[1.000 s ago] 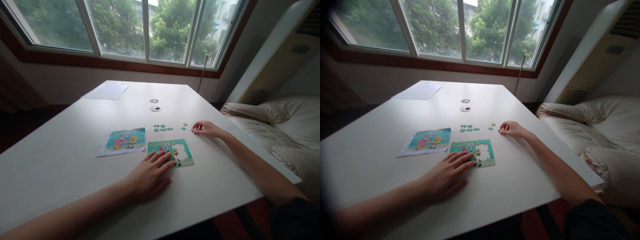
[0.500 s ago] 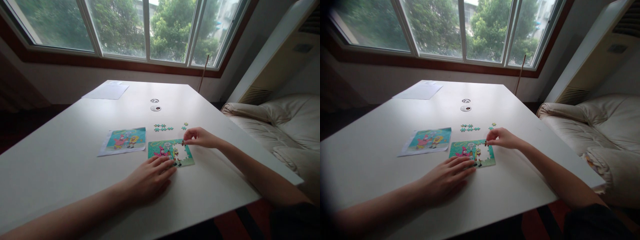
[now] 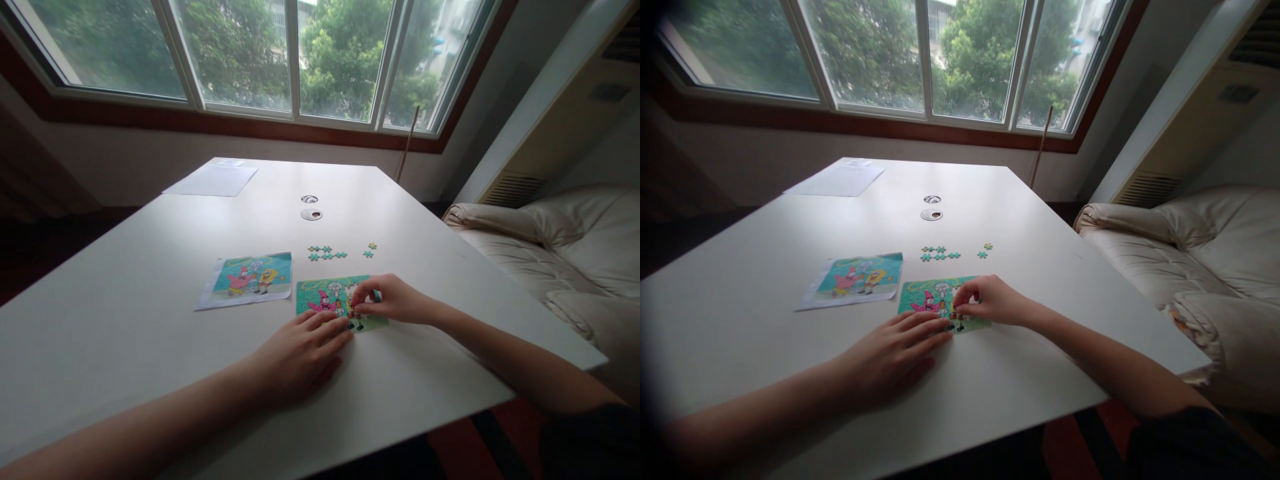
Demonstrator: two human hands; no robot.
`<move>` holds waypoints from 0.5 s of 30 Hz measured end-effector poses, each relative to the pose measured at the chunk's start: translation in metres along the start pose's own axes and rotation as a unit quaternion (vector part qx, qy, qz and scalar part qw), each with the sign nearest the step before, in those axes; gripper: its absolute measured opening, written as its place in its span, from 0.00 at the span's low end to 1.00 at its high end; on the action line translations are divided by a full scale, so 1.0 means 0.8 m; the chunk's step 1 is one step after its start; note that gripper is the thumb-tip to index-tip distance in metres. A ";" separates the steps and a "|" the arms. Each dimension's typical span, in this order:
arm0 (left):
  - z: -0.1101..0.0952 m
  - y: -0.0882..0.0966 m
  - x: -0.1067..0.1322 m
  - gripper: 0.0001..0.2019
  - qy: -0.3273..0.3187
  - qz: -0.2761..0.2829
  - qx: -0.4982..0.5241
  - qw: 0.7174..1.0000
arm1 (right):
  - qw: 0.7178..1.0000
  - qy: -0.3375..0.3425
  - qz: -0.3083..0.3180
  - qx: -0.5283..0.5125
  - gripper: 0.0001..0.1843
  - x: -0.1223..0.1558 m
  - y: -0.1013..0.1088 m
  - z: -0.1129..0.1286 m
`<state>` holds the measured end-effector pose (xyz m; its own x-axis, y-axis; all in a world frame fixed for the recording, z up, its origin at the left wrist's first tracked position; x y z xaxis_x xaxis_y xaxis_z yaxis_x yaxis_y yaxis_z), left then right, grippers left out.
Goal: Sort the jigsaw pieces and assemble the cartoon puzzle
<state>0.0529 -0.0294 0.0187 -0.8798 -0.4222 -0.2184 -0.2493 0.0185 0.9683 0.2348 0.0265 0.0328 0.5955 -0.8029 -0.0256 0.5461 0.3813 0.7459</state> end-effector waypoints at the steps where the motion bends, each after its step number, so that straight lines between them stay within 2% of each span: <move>1: 0.000 0.000 0.000 0.17 0.001 0.000 0.000 1.000 | 1.000 0.003 -0.006 0.013 0.06 0.000 0.000 0.002; 6: 0.000 -0.003 0.002 0.17 0.003 0.000 0.005 1.000 | 0.996 0.027 -0.030 0.076 0.04 0.000 -0.001 0.005; 15: 0.000 -0.002 0.001 0.17 0.001 -0.006 0.006 1.000 | 0.995 0.025 -0.028 0.090 0.07 -0.001 -0.005 0.003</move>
Point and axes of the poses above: each hand's wrist, its own x-axis away from the middle knuckle, its own y-axis out of the back of the hand, z = x × y, the point moved 3 cm from there along -x, towards the middle knuckle
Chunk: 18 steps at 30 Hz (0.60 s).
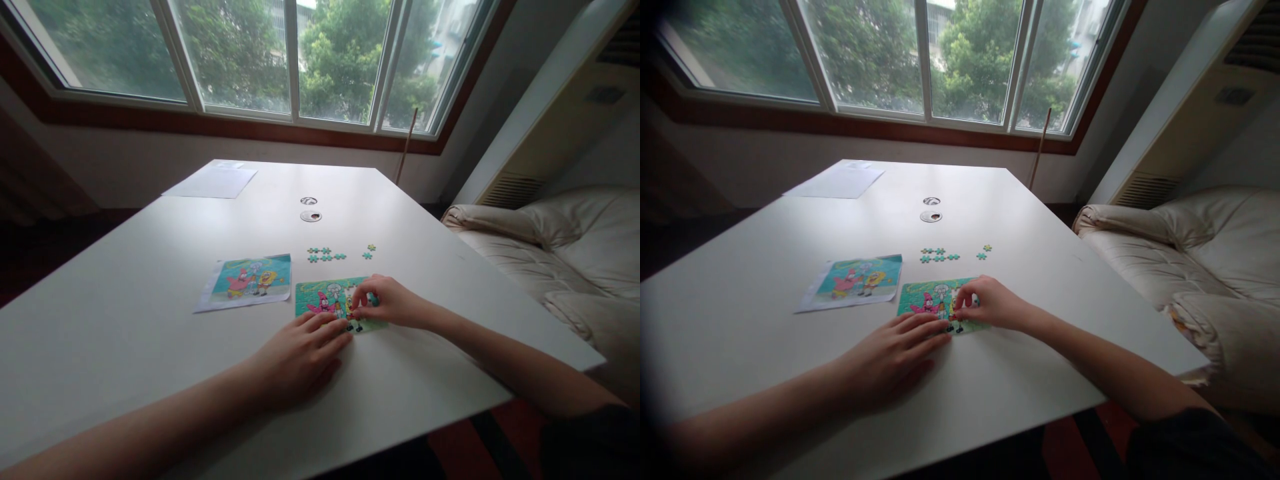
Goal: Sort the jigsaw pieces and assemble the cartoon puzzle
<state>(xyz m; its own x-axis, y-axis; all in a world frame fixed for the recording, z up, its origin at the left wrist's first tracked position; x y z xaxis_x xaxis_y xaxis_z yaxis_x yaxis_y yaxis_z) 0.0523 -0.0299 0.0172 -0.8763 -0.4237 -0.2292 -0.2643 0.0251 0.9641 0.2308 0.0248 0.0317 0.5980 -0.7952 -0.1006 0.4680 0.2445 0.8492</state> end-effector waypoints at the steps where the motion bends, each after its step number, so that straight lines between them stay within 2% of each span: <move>1: 0.000 0.000 0.000 0.17 0.000 -0.002 0.000 1.000 | 1.000 0.000 0.000 0.003 0.07 -0.001 0.003 -0.002; 3: 0.000 0.000 0.000 0.17 0.001 -0.005 0.002 1.000 | 1.000 -0.011 -0.006 0.010 0.08 -0.004 0.013 -0.013; 5: 0.000 0.000 0.000 0.17 0.000 -0.004 0.006 1.000 | 0.998 -0.045 -0.031 0.028 0.09 -0.009 0.029 -0.037; 8: 0.000 0.002 -0.002 0.17 0.000 -0.001 0.011 1.000 | 0.983 -0.122 -0.110 0.087 0.12 -0.019 0.057 -0.088; 10: 0.000 0.003 -0.003 0.16 0.002 0.001 0.015 1.000 | 0.968 -0.165 -0.151 0.114 0.14 -0.026 0.066 -0.118; 13: 0.000 0.003 -0.004 0.16 0.008 0.002 0.021 1.000 | 0.954 -0.203 -0.184 0.123 0.15 -0.036 0.063 -0.145; 18: 0.000 0.004 -0.004 0.16 0.019 0.002 0.021 1.000 | 0.940 -0.230 -0.211 0.140 0.18 -0.047 0.050 -0.149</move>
Point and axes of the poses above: each hand's wrist, its own x-axis away from the middle knuckle, its own y-axis out of the back of the hand, z = x × y, the point moved 3 cm from there along -x, towards the middle knuckle
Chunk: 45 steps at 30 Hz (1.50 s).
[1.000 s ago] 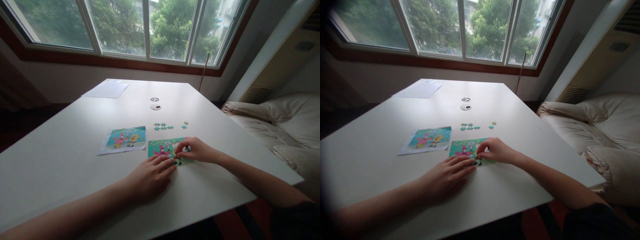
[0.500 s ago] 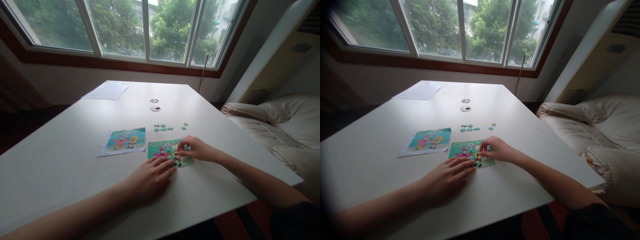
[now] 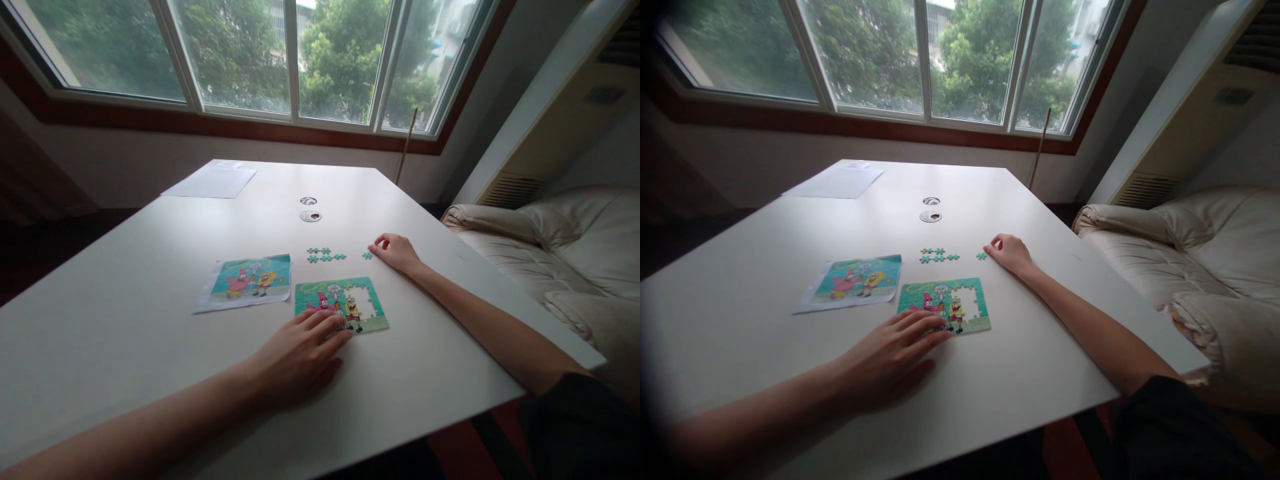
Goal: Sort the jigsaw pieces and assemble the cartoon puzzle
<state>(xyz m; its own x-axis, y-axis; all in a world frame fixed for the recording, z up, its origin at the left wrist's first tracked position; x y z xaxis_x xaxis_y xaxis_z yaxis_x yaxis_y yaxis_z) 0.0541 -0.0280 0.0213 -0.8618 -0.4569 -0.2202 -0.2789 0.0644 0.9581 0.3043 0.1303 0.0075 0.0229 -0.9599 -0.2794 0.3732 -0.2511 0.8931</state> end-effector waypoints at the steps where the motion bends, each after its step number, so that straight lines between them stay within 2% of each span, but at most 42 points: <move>1: 0.000 0.000 0.000 0.16 0.000 0.000 0.001 1.000 | 1.000 0.002 0.001 0.000 0.17 0.000 0.000 0.001; 4: 0.001 0.001 0.001 0.16 0.001 0.000 0.005 1.000 | 0.999 0.015 0.032 -0.022 0.15 -0.002 0.006 -0.003; 7: 0.003 0.002 0.001 0.16 0.009 -0.002 -0.002 1.000 | 0.994 0.036 0.098 -0.044 0.14 -0.004 0.013 -0.012; 11: 0.005 0.001 0.002 0.17 0.019 0.001 -0.009 1.000 | 0.971 0.084 0.205 -0.093 0.16 0.002 0.020 -0.021; 13: 0.005 0.001 0.003 0.16 0.021 -0.001 -0.008 1.000 | 0.963 0.091 0.228 -0.114 0.17 0.007 0.025 -0.024; 19: 0.006 0.003 0.002 0.17 0.027 -0.004 -0.005 1.000 | 0.971 0.076 0.211 -0.087 0.18 0.011 0.029 -0.026; 27: 0.011 -0.002 0.001 0.26 0.023 0.039 0.006 0.999 | 0.965 0.058 0.233 -0.103 0.14 0.016 0.027 -0.019; 31: 0.012 -0.002 0.001 0.26 0.024 0.034 0.010 0.999 | 0.958 0.084 0.209 -0.175 0.13 0.033 0.030 0.012; 34: 0.012 -0.003 0.001 0.26 0.021 0.026 0.010 0.999 | 0.933 0.109 0.245 -0.239 0.14 0.055 0.028 0.048; 37: 0.012 -0.004 0.001 0.26 0.020 0.027 0.006 0.999 | 0.917 0.136 0.278 -0.251 0.13 0.075 0.025 0.077; 40: 0.012 -0.004 0.001 0.26 0.024 0.034 0.006 0.999 | 0.916 0.151 0.291 -0.230 0.11 0.086 0.023 0.090; 45: 0.011 -0.005 0.000 0.26 0.027 0.041 0.008 0.999 | 0.928 0.158 0.274 -0.195 0.08 0.088 0.022 0.090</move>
Point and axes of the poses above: each hand's wrist, its own x-axis away from the middle knuckle, its own y-axis out of the back of the hand, z = x × y, the point moved 3 cm from there along -x, towards the middle knuckle
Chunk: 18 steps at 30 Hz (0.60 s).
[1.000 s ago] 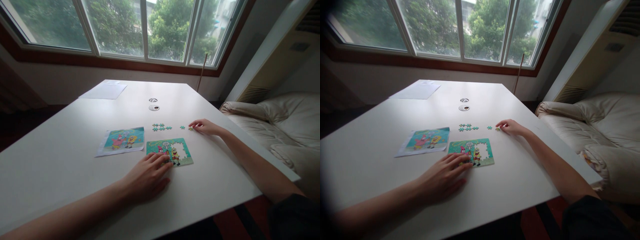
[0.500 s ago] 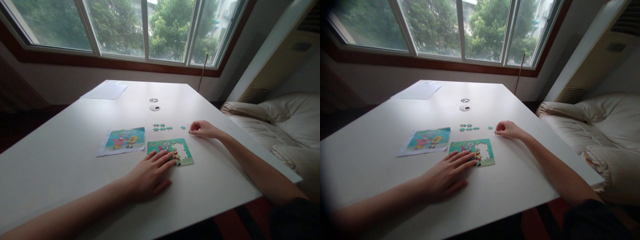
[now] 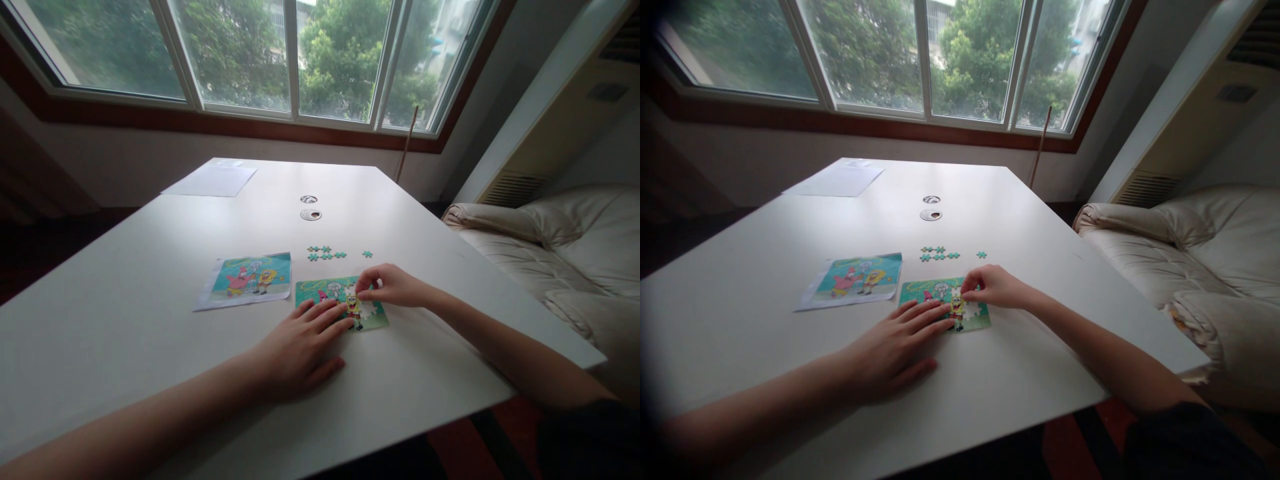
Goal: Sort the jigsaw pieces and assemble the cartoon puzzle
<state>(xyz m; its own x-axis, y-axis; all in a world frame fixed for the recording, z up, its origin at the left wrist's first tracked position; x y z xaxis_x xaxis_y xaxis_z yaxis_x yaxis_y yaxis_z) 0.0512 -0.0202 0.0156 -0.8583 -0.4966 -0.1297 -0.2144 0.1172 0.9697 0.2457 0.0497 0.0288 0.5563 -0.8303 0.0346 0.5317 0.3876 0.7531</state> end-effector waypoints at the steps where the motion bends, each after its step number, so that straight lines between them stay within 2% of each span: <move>1: 0.000 0.000 0.000 0.26 0.000 -0.001 -0.001 1.000 | 1.000 -0.003 -0.006 0.008 0.08 0.000 0.000 0.000; 8: 0.000 0.000 0.000 0.26 0.003 0.003 -0.001 1.000 | 0.998 0.003 -0.047 0.049 0.05 0.004 -0.005 0.007; 13: 0.000 -0.001 0.000 0.26 0.004 0.004 0.003 1.000 | 0.996 0.023 -0.053 0.070 0.04 0.006 -0.007 0.011; 16: 0.001 -0.001 0.000 0.26 0.006 0.005 0.005 1.000 | 0.995 0.030 -0.065 0.075 0.05 0.001 0.000 0.002; 18: 0.001 0.000 0.000 0.26 0.006 0.006 0.006 1.000 | 0.989 0.014 -0.112 0.092 0.06 -0.006 0.011 -0.014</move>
<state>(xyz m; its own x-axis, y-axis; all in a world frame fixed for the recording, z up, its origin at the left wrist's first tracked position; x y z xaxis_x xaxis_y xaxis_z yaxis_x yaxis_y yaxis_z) 0.0507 -0.0197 0.0153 -0.8554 -0.5051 -0.1148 -0.2093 0.1343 0.9686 0.2549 0.0612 0.0281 0.4567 -0.8747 -0.1621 0.5187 0.1138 0.8473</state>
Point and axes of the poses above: each hand's wrist, its own x-axis away from the middle knuckle, its own y-axis out of the back of the hand, z = x × y, the point moved 3 cm from there along -x, towards the middle knuckle
